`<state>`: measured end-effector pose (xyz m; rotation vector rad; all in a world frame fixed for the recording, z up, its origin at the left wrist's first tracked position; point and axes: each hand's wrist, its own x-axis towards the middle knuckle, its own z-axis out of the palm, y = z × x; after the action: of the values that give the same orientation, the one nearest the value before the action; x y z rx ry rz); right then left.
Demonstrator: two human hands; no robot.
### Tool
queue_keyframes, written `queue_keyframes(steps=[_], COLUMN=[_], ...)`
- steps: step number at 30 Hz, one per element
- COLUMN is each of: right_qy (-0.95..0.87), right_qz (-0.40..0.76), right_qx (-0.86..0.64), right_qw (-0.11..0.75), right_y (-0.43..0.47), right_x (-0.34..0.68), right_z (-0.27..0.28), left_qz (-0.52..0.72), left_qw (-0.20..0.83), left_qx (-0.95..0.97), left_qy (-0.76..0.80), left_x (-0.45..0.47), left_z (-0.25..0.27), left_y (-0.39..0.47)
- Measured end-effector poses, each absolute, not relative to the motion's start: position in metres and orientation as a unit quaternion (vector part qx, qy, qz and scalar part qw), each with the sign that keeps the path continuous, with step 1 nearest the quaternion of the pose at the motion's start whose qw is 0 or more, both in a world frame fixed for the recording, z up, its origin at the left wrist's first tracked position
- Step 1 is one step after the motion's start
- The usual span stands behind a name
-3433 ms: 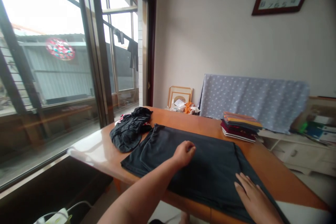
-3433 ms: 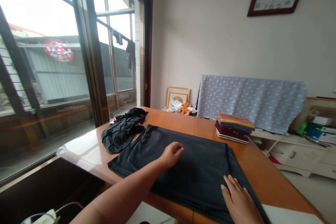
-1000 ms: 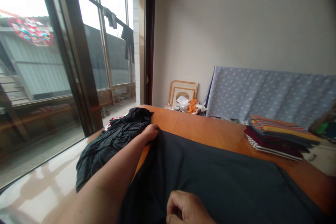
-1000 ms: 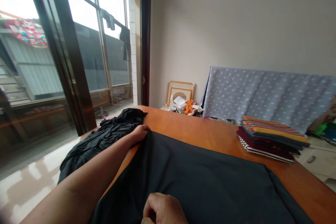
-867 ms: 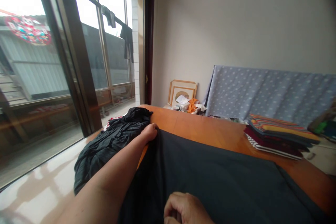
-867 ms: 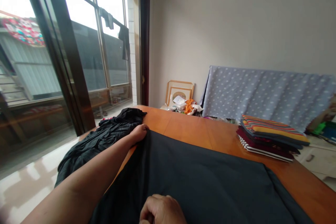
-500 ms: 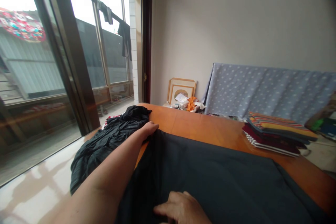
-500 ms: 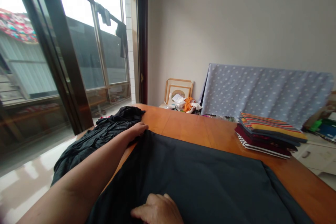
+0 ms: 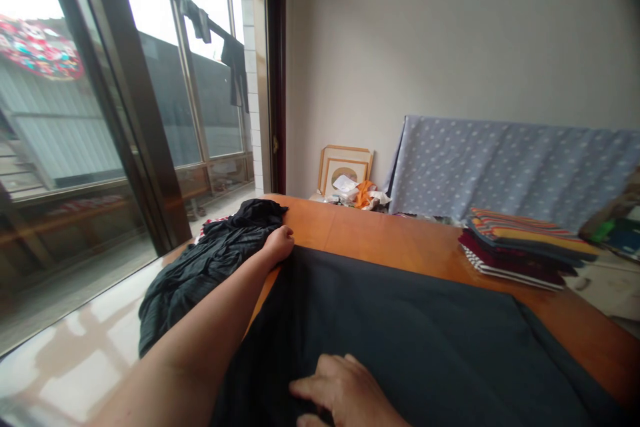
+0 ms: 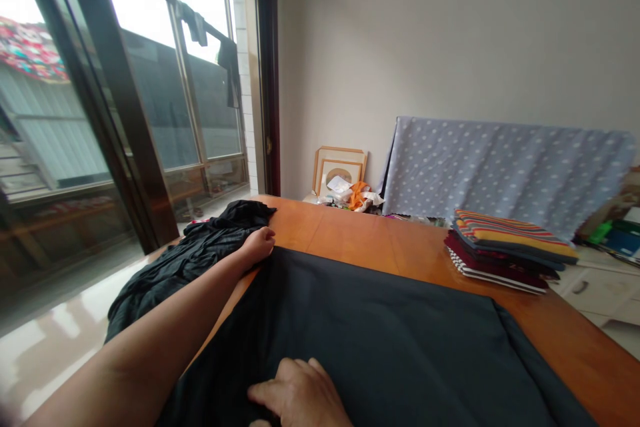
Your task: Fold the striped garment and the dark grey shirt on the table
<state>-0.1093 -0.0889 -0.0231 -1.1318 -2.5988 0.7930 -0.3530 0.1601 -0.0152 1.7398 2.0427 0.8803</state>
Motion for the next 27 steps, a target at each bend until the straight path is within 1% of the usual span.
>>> queue_keyframes(steps=[5, 9, 14, 21, 27], right_qy=[-0.885, -0.884, -0.888, -0.900, -0.906], right_qz=[0.254, 0.257, 0.259, 0.184, 0.161], right_qx=[-0.371, -0.368, -0.361, -0.383, -0.386], right_qw=[0.120, 0.131, 0.119, 0.093, 0.060], right_y=[-0.100, -0.107, -0.112, -0.125, -0.134], right_x=[-0.108, -0.105, -0.105, -0.110, -0.106], right_z=[-0.015, -0.003, 0.003, 0.013, 0.033], left_qz=[0.335, 0.347, 0.347, 0.248, 0.215], left_qw=[0.171, 0.199, 0.220, 0.204, 0.185], left_qx=[0.607, 0.599, 0.587, 0.615, 0.609], left_qy=[0.700, 0.694, 0.698, 0.720, 0.741], left_x=[-0.352, -0.357, -0.369, -0.363, -0.346], left_z=[-0.004, -0.002, 0.001, -0.005, -0.002], left_y=[0.117, 0.062, -0.016, -0.103, -0.124])
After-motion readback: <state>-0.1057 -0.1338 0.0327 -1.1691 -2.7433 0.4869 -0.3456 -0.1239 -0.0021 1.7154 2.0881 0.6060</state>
